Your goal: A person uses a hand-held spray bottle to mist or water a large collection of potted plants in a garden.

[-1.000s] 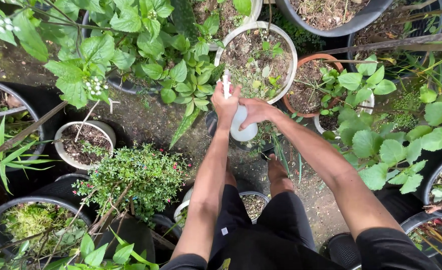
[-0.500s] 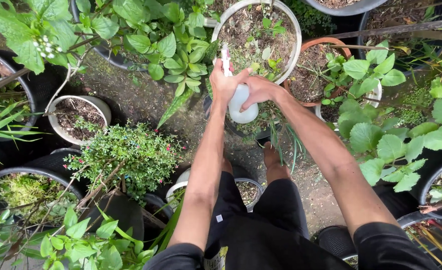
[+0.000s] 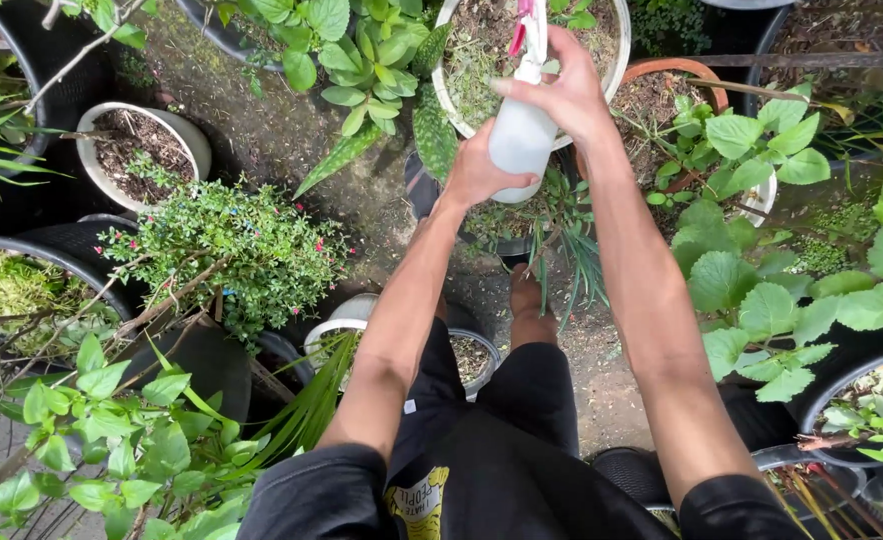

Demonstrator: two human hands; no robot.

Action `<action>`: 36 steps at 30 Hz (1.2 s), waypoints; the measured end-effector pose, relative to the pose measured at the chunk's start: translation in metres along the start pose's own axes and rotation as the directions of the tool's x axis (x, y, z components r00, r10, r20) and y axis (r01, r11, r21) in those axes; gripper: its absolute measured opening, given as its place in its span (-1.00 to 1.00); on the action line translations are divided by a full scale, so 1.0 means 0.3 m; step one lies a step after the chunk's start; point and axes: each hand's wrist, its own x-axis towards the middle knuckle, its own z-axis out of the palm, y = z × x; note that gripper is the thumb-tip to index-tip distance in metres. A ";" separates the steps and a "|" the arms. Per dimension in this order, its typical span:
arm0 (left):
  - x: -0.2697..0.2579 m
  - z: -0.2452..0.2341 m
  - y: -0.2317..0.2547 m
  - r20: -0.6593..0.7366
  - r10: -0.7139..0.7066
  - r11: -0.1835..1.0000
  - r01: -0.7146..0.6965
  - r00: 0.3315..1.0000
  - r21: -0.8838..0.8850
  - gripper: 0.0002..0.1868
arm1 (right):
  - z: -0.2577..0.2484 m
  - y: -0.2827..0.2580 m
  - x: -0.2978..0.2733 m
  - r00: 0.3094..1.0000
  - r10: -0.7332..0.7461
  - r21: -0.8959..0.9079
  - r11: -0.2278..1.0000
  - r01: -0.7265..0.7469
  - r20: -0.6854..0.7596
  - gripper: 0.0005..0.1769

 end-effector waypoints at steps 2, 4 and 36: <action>0.008 0.012 0.020 0.002 0.029 0.999 -0.029 1.000 -0.016 -0.03 | 0.049 -0.039 0.033 0.988 -0.077 0.138 0.986 0.095 -0.132 -0.58; 0.012 0.042 0.021 -0.022 -0.045 0.992 0.042 0.999 -0.122 -0.02 | 0.096 -0.060 0.062 0.937 0.091 0.172 0.985 -0.033 -0.339 -0.65; 0.107 0.111 0.106 0.064 -0.023 0.997 0.027 0.998 -0.069 0.07 | -0.030 0.083 0.130 0.864 0.042 0.114 0.993 0.018 -0.502 -0.49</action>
